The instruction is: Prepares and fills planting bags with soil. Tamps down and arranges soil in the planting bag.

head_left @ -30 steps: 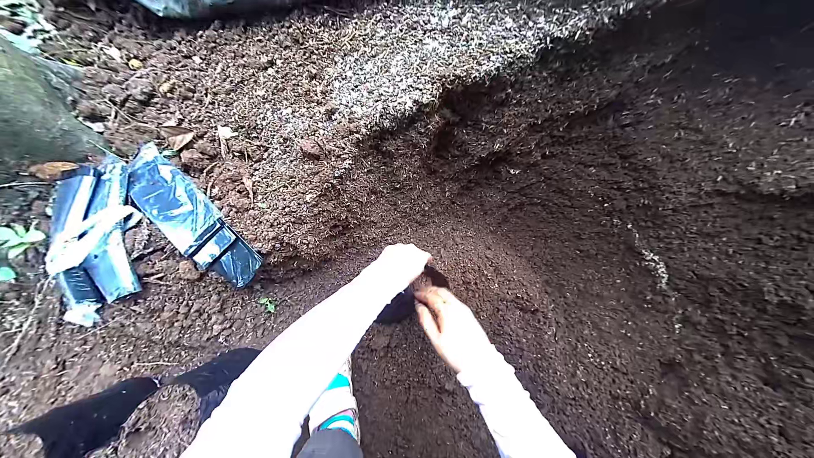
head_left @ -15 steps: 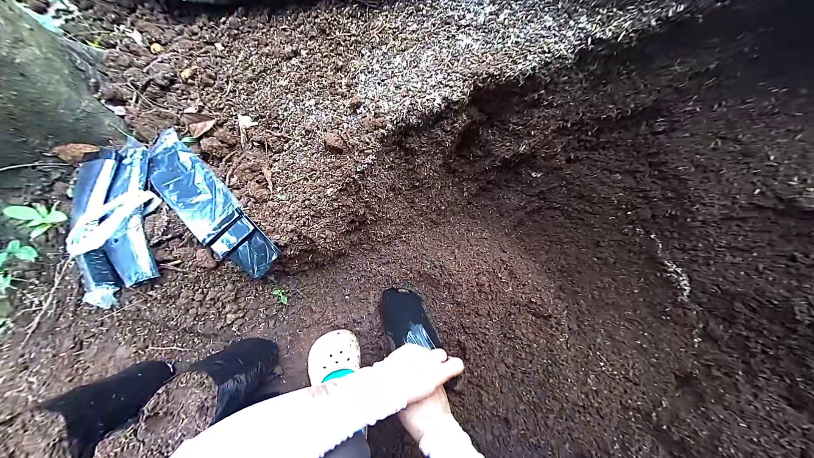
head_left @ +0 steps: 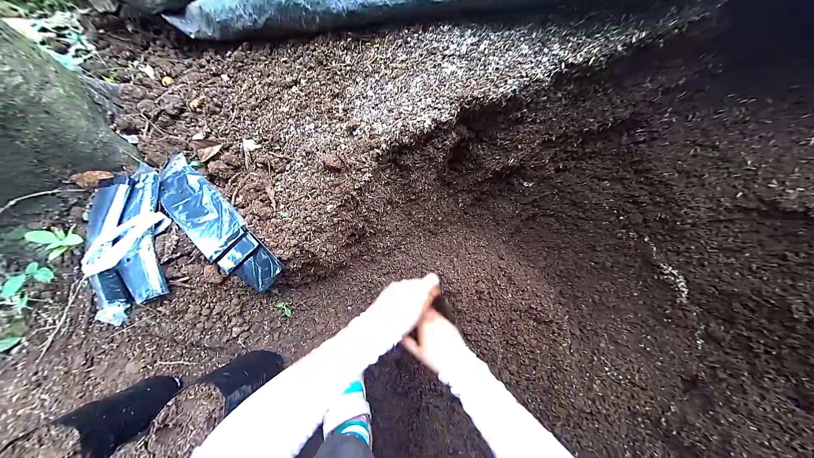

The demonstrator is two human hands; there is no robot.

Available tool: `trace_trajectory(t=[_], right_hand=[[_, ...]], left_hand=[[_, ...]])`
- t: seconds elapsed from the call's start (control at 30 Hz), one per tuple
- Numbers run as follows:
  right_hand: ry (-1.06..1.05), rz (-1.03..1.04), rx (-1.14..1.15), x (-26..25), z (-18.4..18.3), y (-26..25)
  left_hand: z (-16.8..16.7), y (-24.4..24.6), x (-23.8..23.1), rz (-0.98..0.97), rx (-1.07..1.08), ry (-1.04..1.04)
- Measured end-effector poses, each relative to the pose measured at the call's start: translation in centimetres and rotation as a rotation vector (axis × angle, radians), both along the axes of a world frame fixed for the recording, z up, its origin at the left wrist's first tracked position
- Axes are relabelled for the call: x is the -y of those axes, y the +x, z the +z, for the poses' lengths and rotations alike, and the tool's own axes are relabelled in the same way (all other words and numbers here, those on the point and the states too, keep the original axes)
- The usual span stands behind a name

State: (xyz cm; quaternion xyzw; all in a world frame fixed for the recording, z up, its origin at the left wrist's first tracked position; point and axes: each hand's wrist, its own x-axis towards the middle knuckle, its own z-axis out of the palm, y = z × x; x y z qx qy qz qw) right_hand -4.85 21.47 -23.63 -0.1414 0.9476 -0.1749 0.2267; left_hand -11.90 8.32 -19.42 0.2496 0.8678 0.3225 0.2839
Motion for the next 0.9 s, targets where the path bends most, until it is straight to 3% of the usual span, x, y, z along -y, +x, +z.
trace_trajectory(t=[0.07, 0.13, 0.2, 0.3, 0.4, 0.53, 0.63, 0.77, 0.9], right_hand=[[-0.046, 0.018, -0.128, -1.4, 2.4, -0.6], [-0.057, 0.117, -0.298, -2.4, 1.9, -0.6], [-0.013, 0.138, -0.314, -3.2, 1.1, -0.4], [0.019, 0.103, -0.428, -4.2, 0.6, -0.4], [0.050, 0.070, -0.518, -4.7, 1.2, -0.3], [0.044, -0.072, -0.733, -6.1, 2.4, 0.8], [0.032, -0.171, -0.678, -7.2, 0.9, 2.0], [0.086, -0.084, -0.600, -6.9, -0.2, 1.3], [0.064, -0.086, -0.616, -6.8, -0.3, 1.5]], left_hand=[[0.9, -1.7, 1.6, 0.089, -0.016, -0.129], [1.6, -2.8, 2.3, 0.071, -0.055, -0.336], [1.7, -3.6, 1.3, 0.006, -0.038, -0.433], [-0.3, -4.7, -1.7, -0.056, -0.054, -0.415], [-1.1, -5.3, -2.7, 0.022, -0.097, -0.392], [2.4, -4.7, 0.3, 0.121, 0.045, -0.330], [2.7, -2.7, 2.2, 0.107, 0.136, -0.402], [1.5, -1.7, 1.7, 0.058, 0.142, -0.547], [1.6, -1.1, 1.2, 0.039, -0.152, -0.473]])
